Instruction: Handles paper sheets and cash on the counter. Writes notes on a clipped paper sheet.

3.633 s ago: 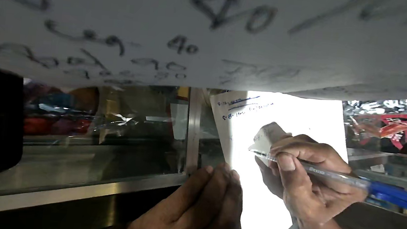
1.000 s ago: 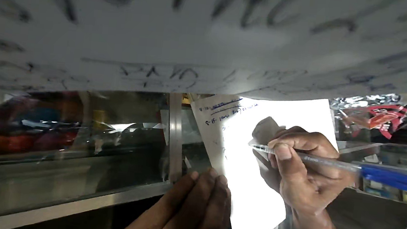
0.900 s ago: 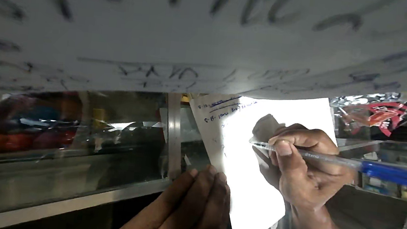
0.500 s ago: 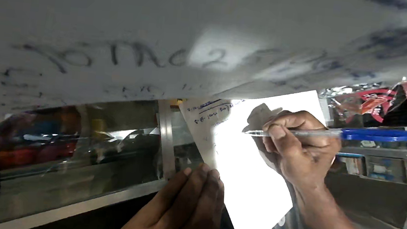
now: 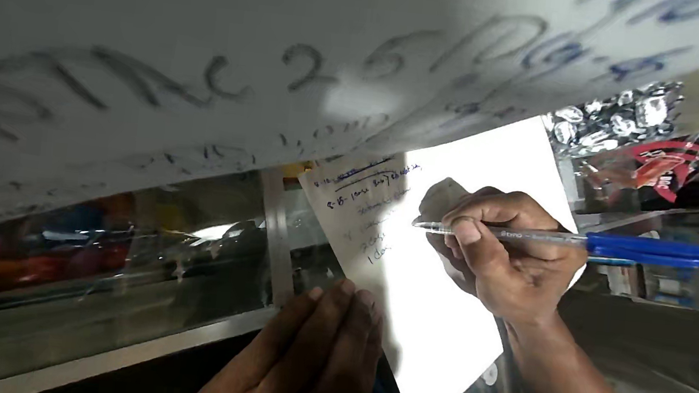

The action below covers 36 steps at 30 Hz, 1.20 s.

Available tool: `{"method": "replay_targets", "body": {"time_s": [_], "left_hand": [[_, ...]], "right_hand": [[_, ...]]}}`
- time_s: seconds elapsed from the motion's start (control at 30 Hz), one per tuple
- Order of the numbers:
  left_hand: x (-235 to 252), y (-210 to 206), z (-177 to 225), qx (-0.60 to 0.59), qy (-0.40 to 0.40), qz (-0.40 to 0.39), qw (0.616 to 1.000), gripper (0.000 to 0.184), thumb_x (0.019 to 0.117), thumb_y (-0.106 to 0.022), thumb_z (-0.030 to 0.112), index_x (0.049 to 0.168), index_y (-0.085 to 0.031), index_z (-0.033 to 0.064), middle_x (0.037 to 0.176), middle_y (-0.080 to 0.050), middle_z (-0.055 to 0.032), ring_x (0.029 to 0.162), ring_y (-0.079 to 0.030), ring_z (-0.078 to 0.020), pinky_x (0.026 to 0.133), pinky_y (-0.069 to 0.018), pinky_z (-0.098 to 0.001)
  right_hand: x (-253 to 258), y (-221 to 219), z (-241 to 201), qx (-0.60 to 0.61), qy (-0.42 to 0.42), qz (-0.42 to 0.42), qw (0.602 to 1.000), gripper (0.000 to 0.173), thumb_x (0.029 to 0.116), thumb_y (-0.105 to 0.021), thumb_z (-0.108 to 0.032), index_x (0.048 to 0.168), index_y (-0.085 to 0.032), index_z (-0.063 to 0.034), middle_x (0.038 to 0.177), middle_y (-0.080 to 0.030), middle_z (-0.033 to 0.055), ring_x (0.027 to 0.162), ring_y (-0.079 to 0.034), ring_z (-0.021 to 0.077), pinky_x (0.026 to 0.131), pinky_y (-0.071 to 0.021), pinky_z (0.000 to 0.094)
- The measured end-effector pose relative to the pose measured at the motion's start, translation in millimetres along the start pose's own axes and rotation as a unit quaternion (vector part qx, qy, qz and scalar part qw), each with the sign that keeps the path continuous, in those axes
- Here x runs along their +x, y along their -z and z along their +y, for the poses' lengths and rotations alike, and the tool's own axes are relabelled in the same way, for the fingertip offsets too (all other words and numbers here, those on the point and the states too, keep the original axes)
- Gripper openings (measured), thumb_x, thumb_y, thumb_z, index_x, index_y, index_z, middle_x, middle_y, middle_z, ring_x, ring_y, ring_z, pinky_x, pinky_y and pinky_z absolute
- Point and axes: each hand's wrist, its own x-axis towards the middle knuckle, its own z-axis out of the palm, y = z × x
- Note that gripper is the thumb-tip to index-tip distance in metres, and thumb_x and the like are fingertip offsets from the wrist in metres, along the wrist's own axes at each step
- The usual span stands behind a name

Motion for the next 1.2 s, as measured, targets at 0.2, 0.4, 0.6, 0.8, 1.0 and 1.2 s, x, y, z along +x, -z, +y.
{"method": "replay_targets", "body": {"time_s": [0.2, 0.4, 0.6, 0.8, 1.0, 1.2], "left_hand": [[-0.7, -0.6, -0.5, 0.003, -0.008, -0.001, 1.0, 0.024, 0.104, -0.059, 0.021, 0.118, -0.07, 0.0048, 0.119, -0.074, -0.0094, 0.117, -0.066, -0.0237, 0.104, -0.0454, -0.0347], [0.3, 2.0, -2.4, -0.007, -0.015, -0.018, 1.0, 0.024, 0.1046, -0.057, 0.019, 0.118, -0.07, 0.0041, 0.12, -0.073, -0.0103, 0.118, -0.065, -0.0246, 0.105, -0.0446, -0.0355], [0.5, 2.8, -2.2, -0.014, -0.013, -0.022, 1.0, 0.023, 0.1039, -0.058, 0.017, 0.12, -0.069, 0.004, 0.121, -0.072, -0.0106, 0.119, -0.064, -0.0245, 0.106, -0.0434, -0.035], [1.2, 3.3, -1.3, -0.005, -0.011, -0.026, 1.0, 0.023, 0.1038, -0.058, 0.017, 0.12, -0.068, 0.0047, 0.122, -0.072, -0.0098, 0.119, -0.063, -0.0236, 0.106, -0.0424, -0.0351], [0.7, 2.6, -1.3, -0.005, -0.013, -0.026, 1.0, 0.022, 0.1034, -0.058, 0.016, 0.12, -0.068, 0.0044, 0.122, -0.072, -0.0097, 0.119, -0.064, -0.0239, 0.105, -0.0436, -0.0353], [2.0, 2.8, -3.4, -0.01, -0.022, -0.027, 0.999, 0.021, 0.1036, -0.057, 0.014, 0.118, -0.069, 0.0045, 0.119, -0.073, -0.01, 0.119, -0.064, -0.0236, 0.105, -0.0431, -0.0347]], "right_hand": [[0.2, 0.2, 0.0, 0.01, 0.003, 0.005, 1.0, 0.006, 0.1007, -0.062, -0.012, 0.098, -0.065, -0.0079, 0.082, -0.065, -0.0064, 0.065, -0.059, -0.0034, 0.056, -0.0514, 0.0126], [-0.3, 0.5, 0.8, 0.003, 0.006, 0.003, 1.0, 0.005, 0.1, -0.063, -0.012, 0.097, -0.065, -0.0086, 0.081, -0.065, -0.0074, 0.066, -0.059, -0.0039, 0.057, -0.0514, 0.012], [1.1, -0.5, -0.3, -0.003, 0.012, -0.011, 1.0, 0.005, 0.0997, -0.062, -0.011, 0.097, -0.065, -0.0078, 0.085, -0.066, -0.0069, 0.07, -0.06, -0.0047, 0.059, -0.0515, 0.0109], [-1.0, 0.1, -0.5, -0.026, 0.012, 0.0, 1.0, 0.005, 0.0979, -0.062, -0.011, 0.095, -0.063, -0.0076, 0.082, -0.064, -0.0075, 0.068, -0.058, -0.006, 0.058, -0.0501, 0.0096], [-2.3, 2.0, -0.5, -0.014, 0.008, -0.007, 1.0, 0.005, 0.097, -0.062, -0.013, 0.093, -0.062, -0.0095, 0.077, -0.061, -0.0088, 0.065, -0.056, -0.0062, 0.057, -0.0486, 0.01], [-0.7, 6.7, 0.1, -0.011, -0.009, 0.025, 1.0, 0.007, 0.0997, -0.063, -0.015, 0.095, -0.066, -0.0099, 0.081, -0.065, -0.0088, 0.066, -0.06, -0.0034, 0.056, -0.0515, 0.0126]]}}
